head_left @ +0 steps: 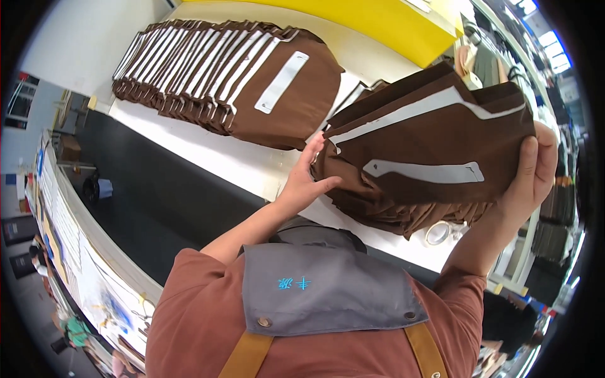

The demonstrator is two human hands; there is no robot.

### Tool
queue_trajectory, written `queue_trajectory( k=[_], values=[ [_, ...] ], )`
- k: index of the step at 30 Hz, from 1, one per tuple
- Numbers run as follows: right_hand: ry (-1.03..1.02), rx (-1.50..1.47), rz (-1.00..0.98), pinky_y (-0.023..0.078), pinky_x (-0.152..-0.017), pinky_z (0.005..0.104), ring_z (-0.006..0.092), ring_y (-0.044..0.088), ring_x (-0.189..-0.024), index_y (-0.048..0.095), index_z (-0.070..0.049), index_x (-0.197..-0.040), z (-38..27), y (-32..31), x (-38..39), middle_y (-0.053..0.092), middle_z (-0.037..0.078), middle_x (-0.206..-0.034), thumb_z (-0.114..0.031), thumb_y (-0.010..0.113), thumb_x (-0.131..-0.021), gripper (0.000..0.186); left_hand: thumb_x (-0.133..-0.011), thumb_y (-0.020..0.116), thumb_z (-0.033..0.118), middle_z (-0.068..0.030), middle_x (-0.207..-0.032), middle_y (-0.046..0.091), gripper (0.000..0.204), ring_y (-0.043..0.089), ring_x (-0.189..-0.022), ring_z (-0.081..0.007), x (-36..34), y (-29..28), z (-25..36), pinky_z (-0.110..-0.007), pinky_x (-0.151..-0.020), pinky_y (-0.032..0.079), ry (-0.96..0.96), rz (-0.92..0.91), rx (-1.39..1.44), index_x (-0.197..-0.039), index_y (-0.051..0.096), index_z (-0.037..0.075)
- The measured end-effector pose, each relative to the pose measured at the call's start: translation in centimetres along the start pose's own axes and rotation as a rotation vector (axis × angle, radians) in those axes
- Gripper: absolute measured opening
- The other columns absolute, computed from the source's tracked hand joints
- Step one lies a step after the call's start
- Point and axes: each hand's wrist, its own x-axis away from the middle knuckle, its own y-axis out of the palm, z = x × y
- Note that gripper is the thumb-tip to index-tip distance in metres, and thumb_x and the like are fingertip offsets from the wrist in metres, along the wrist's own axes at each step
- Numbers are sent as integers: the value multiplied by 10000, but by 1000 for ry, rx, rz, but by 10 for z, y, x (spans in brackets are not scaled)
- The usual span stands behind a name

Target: Sorting and stacking brown fabric panels with white reflective stripes on a workbench.

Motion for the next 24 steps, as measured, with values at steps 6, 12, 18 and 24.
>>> queue_trajectory(
  k=[6, 12, 18, 24],
  values=[
    [185, -110, -52, 389, -841, 176, 40, 517, -897, 640, -20, -1088, 44, 60, -46, 599, -27, -965, -116, 597, -988, 145, -873, 687, 43, 28, -887, 428, 269, 460, -844, -67, 12, -31, 16, -231, -774, 419, -4, -2, 287, -999, 452, 71],
    [408, -222, -205, 422, -775, 205, 51, 521, -850, 621, -45, -1069, 115, 149, -66, 616, -15, -918, -189, 623, -979, 169, -897, 604, -58, 4, -961, 446, 398, 477, -880, -60, 16, -96, 30, -220, -810, 418, 76, 234, 327, -1192, 389, 99],
    [410, -13, -354, 436, -707, 248, 91, 513, -760, 606, -59, -1026, 254, 266, -54, 593, 8, -803, -236, 653, -949, 198, -903, 662, 20, -61, -964, 582, 594, 574, -713, -83, -24, -137, 21, -231, -590, 503, 31, 303, -101, -1416, 369, 83],
    [534, 30, -382, 434, -670, 258, 90, 505, -724, 590, -56, -1036, 297, 306, -30, 572, 12, -760, -236, 650, -949, 209, -898, 634, 16, -72, -898, 570, 299, 548, -671, -160, -41, -155, 15, -277, -614, 471, 159, 249, -451, -1183, 648, 107]
  ],
)
